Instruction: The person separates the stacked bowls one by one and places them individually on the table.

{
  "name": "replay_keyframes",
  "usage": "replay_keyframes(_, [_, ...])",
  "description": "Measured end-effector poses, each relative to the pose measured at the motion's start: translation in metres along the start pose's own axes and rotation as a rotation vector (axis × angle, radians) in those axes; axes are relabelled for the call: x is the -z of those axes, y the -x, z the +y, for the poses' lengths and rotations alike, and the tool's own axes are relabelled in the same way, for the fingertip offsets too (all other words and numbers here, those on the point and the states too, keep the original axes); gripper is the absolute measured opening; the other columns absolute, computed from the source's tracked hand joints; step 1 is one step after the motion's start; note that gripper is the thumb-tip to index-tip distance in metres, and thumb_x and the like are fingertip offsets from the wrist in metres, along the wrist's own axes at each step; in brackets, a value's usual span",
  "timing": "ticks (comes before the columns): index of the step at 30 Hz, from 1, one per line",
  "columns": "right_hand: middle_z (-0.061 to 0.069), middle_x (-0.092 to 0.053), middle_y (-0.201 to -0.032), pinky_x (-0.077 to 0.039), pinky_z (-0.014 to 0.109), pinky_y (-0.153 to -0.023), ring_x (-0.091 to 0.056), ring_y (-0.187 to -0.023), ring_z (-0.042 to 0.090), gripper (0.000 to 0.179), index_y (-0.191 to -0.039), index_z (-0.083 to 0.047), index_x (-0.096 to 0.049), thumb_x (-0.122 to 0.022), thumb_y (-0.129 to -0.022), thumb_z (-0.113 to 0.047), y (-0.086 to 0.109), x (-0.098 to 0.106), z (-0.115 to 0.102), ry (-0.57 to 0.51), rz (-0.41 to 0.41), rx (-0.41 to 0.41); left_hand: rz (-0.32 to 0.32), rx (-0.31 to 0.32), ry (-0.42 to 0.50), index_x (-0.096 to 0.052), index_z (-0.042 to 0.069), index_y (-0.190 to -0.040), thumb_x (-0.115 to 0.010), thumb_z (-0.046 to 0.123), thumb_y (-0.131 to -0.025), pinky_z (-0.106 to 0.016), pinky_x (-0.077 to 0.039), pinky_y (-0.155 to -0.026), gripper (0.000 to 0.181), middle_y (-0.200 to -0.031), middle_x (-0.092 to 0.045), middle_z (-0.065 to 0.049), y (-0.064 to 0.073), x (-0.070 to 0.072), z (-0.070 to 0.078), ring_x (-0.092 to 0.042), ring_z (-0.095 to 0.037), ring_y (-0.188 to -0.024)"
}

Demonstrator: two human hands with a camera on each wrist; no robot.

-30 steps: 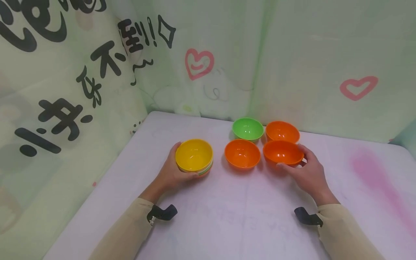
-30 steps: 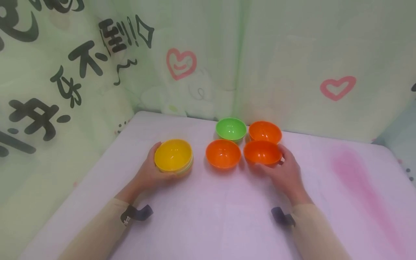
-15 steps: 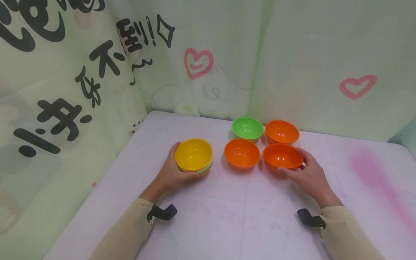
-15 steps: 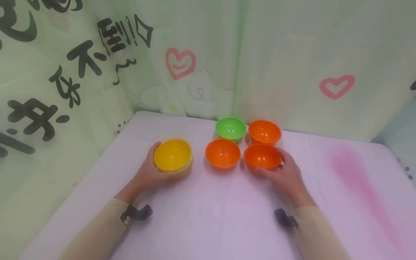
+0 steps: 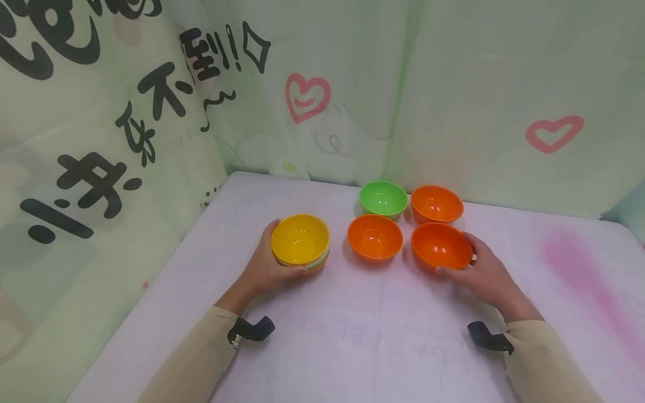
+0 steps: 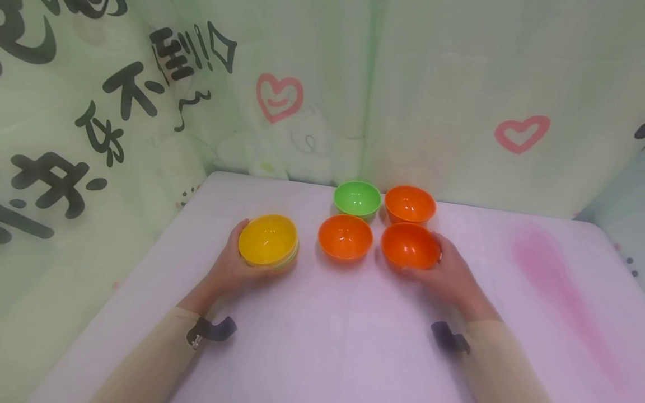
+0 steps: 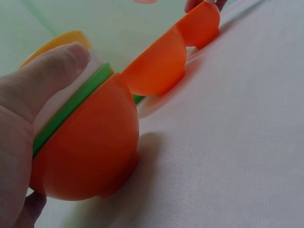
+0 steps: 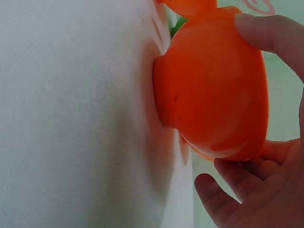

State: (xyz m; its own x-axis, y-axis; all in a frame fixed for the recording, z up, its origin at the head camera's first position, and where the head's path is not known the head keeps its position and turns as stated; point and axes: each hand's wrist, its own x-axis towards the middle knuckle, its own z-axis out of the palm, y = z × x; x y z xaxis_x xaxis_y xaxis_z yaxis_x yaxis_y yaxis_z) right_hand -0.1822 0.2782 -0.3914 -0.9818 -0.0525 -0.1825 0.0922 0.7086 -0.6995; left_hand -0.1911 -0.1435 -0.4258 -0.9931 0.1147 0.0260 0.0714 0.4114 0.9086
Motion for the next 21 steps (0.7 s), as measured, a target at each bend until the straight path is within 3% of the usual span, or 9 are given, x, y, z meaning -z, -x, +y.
replay_keyframes(21, [0.033, -0.021, -0.155, -0.037, 0.068, -0.102, -0.027, -0.135, 0.051, 0.117, -0.157, 0.003, -0.004, -0.076, -0.084, -0.053, -0.0099, -0.0081, 0.0019, -0.039, -0.017, -0.002, 0.007, -0.002, -0.006, -0.014, 0.015, -0.158, -0.093, 0.036, -0.066, -0.052, -0.031, -0.114, 0.124, -0.155, -0.033, -0.007, -0.0014, -0.0004, -0.0035, -0.039, -0.026, -0.136])
